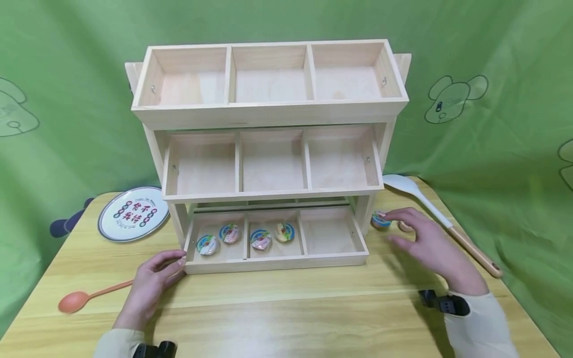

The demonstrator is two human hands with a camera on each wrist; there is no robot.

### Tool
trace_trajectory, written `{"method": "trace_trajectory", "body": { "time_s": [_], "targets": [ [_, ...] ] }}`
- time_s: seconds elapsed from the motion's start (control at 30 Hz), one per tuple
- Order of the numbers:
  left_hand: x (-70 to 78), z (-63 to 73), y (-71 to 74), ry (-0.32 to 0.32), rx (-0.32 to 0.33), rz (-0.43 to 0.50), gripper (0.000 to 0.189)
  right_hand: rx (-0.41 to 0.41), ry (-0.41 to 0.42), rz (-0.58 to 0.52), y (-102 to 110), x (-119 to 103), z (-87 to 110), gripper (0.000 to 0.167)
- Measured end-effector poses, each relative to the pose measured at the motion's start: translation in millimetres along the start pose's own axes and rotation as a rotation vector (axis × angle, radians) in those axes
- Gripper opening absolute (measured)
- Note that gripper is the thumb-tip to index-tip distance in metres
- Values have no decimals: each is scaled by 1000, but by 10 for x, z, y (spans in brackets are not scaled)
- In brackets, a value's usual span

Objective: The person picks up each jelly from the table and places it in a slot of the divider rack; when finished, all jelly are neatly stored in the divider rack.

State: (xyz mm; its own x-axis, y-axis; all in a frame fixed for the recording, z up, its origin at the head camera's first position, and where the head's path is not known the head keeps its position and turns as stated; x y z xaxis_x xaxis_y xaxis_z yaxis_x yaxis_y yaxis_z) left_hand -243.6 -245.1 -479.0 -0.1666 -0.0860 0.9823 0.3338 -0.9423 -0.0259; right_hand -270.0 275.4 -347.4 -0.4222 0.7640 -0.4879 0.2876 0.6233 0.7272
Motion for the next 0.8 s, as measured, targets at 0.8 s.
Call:
{"method": "trace_trajectory", "body": {
  "time_s": [0.8],
  "targets": [
    [33, 5, -6, 4, 9, 9, 23, -102, -143, 174, -144, 1124, 19, 59]
  ]
}}
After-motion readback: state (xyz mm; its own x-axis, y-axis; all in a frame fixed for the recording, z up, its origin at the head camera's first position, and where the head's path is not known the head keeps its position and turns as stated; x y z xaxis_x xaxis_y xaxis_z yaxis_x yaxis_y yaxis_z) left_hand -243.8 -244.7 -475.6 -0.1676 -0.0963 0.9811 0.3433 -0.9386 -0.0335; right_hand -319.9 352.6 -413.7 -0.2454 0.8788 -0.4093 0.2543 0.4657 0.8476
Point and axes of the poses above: each hand's wrist, its own z-axis away from the middle knuckle, its own y-axis out of the back of the hand, x = y × z, the point moved 10 cm from there along -z, towards the middle knuckle, and after that the axes turned 15 degrees about x, right-handed, at the moved point
